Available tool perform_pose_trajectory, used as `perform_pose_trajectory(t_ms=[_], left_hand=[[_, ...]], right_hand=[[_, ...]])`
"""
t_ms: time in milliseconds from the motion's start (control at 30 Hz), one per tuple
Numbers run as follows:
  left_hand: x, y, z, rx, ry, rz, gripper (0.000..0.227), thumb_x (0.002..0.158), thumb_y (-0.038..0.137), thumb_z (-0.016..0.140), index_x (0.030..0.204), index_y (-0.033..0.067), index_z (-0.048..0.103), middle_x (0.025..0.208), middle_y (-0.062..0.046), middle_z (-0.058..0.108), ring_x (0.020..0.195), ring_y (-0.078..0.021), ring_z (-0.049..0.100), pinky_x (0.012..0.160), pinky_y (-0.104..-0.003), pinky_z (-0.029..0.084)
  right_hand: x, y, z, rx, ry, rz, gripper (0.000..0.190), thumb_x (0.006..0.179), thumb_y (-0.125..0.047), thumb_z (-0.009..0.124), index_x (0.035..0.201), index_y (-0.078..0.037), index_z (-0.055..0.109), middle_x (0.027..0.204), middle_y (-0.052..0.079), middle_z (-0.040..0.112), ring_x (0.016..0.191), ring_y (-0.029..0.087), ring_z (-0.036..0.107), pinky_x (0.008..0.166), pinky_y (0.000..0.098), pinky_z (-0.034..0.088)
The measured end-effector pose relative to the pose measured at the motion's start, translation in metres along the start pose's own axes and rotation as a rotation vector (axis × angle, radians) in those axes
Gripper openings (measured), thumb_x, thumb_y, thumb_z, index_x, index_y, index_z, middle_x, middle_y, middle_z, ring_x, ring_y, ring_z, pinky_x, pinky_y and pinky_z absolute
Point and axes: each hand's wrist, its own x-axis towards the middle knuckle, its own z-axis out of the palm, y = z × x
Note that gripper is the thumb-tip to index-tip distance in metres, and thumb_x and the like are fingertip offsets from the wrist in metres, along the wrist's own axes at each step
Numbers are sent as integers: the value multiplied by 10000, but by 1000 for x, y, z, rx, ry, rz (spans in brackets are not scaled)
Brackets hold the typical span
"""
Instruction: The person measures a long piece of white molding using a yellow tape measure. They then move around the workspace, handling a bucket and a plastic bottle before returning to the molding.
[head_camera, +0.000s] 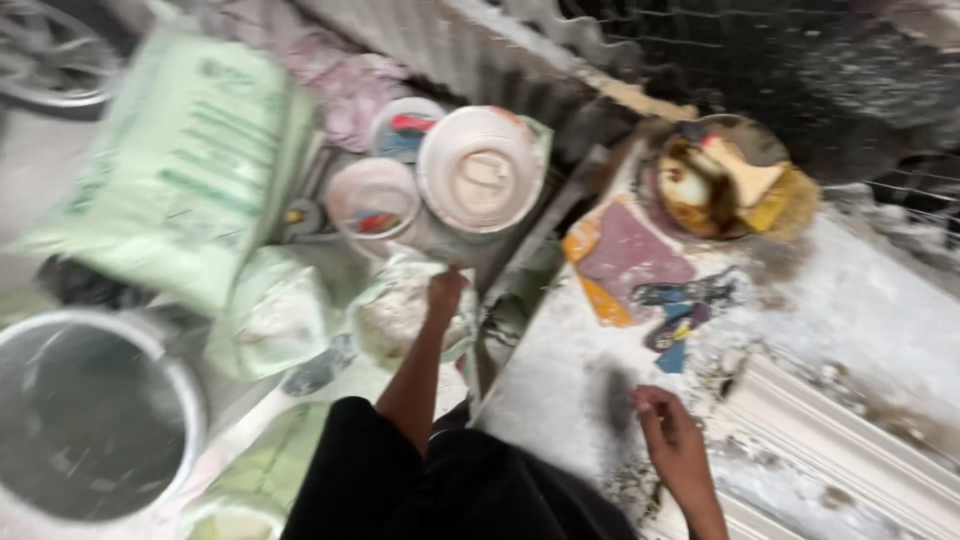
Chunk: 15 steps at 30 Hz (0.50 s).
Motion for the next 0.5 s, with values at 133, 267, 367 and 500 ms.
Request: perform_pose_trajectory(t_ms=[133, 267, 367, 500], left_hand=[[-77, 78, -92, -885, -167, -717, 599, 1108, 428, 396, 917, -36, 723, 711, -114, 720, 590, -215, 652, 603, -365, 547], [-135, 182, -201, -1046, 75, -466, 350, 1091, 224, 432, 1281, -26, 587, 1113, -186, 707, 982, -257, 745, 837, -366, 568], [-145, 276, -336, -785, 101, -223, 410, 1067, 188, 424, 1410, -15, 524, 1379, -240, 602, 1289, -361, 592, 1092, -429, 457], [-180, 268, -356, -514, 45, 31, 479, 1052, 213, 464, 1477, -6, 483, 1579, -290, 375, 1457, -459, 367, 1198, -553, 268]], right_hand=[[13, 3, 22, -27, -101, -106, 256, 1019, -176, 592, 1211, -20, 656, 983, 97, 729, 895, 142, 692, 799, 279, 543], [39, 14, 72, 82, -371, -86, 338, 1097, -287, 544, 1172, 3, 701, 903, 139, 668, 830, 208, 677, 810, 340, 555], [18, -46, 130, 362, -535, 74, 593, 1061, -502, 344, 1411, -68, 546, 1266, 124, 658, 1119, 195, 642, 1021, 383, 497], [-33, -126, 160, 777, -978, 504, 729, 947, -612, 257, 1493, -153, 405, 1354, 193, 605, 1161, 353, 665, 1040, 505, 490]])
